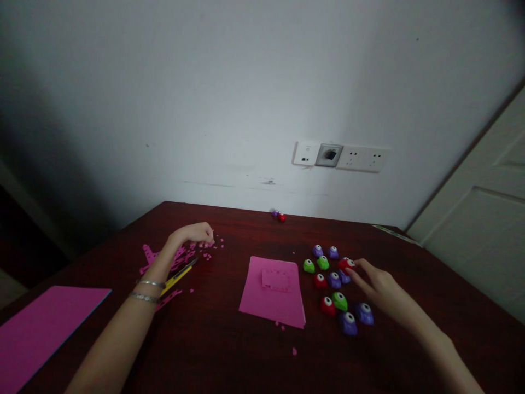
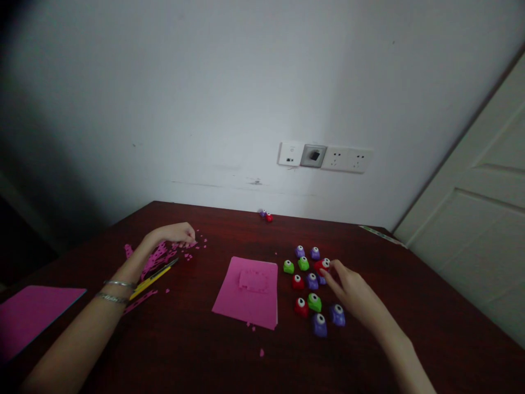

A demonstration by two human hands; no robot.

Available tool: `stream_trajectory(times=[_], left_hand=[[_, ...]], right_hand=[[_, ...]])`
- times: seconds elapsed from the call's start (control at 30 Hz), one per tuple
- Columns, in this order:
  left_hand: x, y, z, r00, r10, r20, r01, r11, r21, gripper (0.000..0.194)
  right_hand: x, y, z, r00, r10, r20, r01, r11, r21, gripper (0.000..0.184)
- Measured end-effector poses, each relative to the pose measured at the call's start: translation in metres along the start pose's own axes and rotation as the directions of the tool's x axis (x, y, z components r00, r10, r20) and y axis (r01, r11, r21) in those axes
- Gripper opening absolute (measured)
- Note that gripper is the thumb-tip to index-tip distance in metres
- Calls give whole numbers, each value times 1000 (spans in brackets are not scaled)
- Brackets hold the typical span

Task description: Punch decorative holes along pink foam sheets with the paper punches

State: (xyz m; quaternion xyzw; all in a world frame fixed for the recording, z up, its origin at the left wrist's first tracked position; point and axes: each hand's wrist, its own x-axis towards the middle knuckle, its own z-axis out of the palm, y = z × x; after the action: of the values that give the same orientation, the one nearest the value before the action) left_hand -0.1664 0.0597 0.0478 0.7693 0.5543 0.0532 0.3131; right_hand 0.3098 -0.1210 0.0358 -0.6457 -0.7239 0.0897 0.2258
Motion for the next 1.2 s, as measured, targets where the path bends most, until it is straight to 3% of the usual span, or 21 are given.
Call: stream_trajectory(times=[0.13, 0.33, 0.4, 0.53, 0.87, 1.03, 1.2], left_hand=[[2, -2, 1, 988, 42, 147, -42, 999, -3, 10], [3, -5, -3, 992, 114, 49, -112, 993, -42, 12], [3, -4, -5, 990, 140, 2, -139, 989, -44, 16], [6, 0, -4, 988, 150, -28, -150, 988, -23, 20], [6, 20, 10, 995, 103, -2, -103, 995, 0, 19], [5, 45, 20, 977, 211, -10, -211, 977, -36, 17], [17, 75, 40, 948, 288, -137, -304, 946, -113, 22]], right_hand=[[-3, 28, -8, 993, 120, -7, -120, 993, 5, 26], [-14, 69, -9, 922, 380, 80, -383, 923, 35, 33], [-16, 76, -7, 904, 415, 106, -421, 906, 41, 34], [-15, 80, 0, 893, 423, 155, -434, 899, 48, 33], [-13, 76, 6, 945, 298, 138, -289, 954, -82, 34], [-14, 66, -2, 927, 351, 134, -343, 936, -81, 41], [-17, 58, -14, 931, 358, 78, -351, 932, -87, 45]])
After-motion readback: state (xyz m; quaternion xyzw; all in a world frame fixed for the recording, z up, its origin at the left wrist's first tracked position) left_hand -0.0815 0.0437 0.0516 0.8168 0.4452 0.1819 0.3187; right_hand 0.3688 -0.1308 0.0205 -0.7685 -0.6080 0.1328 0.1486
